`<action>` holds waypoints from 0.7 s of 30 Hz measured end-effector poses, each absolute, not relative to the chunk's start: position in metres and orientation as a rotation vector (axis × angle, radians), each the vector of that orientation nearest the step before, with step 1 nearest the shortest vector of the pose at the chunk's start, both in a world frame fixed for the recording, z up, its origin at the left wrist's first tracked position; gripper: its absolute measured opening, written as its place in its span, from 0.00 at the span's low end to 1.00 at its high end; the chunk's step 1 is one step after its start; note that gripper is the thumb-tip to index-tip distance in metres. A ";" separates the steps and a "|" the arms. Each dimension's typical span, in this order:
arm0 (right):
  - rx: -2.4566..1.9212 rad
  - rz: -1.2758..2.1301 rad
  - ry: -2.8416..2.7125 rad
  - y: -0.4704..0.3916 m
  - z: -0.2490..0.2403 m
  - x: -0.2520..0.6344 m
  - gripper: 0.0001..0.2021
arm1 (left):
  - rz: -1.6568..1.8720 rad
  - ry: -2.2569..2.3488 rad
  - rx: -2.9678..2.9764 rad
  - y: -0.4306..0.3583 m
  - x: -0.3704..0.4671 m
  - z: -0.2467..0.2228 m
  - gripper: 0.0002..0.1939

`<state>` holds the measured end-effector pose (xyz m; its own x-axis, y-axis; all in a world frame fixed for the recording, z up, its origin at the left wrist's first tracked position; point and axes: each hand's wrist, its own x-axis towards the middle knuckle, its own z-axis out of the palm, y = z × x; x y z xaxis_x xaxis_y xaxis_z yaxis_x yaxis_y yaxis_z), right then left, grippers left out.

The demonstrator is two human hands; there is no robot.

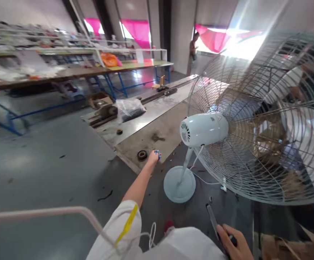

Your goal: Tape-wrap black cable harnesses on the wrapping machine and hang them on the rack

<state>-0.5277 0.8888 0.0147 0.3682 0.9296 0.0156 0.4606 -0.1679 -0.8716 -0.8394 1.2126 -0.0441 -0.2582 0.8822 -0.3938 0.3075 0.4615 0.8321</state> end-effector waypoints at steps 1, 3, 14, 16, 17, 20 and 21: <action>-1.808 0.673 -1.185 0.886 0.016 -0.531 0.27 | 0.791 1.810 1.057 1.223 -0.839 -0.039 0.09; -1.845 0.657 -1.160 0.882 0.019 -0.536 0.28 | 0.804 1.829 1.166 1.232 -0.839 -0.030 0.12; -1.655 0.884 -1.155 0.857 0.033 -0.542 0.29 | 0.205 0.580 1.442 0.963 -0.703 -0.028 0.41; -1.515 0.850 -1.111 0.834 0.037 -0.538 0.28 | 0.347 0.644 1.576 0.914 -0.668 -0.026 0.46; -1.451 0.794 -1.100 0.820 0.039 -0.533 0.27 | 0.403 0.674 1.632 0.895 -0.652 -0.024 0.45; -1.386 0.553 -1.130 0.764 0.043 -0.506 0.23 | 0.480 0.652 1.725 0.852 -0.609 -0.018 0.38; -1.412 0.477 -1.123 0.742 0.044 -0.495 0.20 | 0.465 0.595 1.741 0.839 -0.594 -0.016 0.37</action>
<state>-0.4947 0.7422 0.0436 0.4479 0.8325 0.3259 0.3431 0.1766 -0.9226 -0.5939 0.8387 -0.0160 0.7909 0.6119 -0.0001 0.1479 -0.1911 0.9704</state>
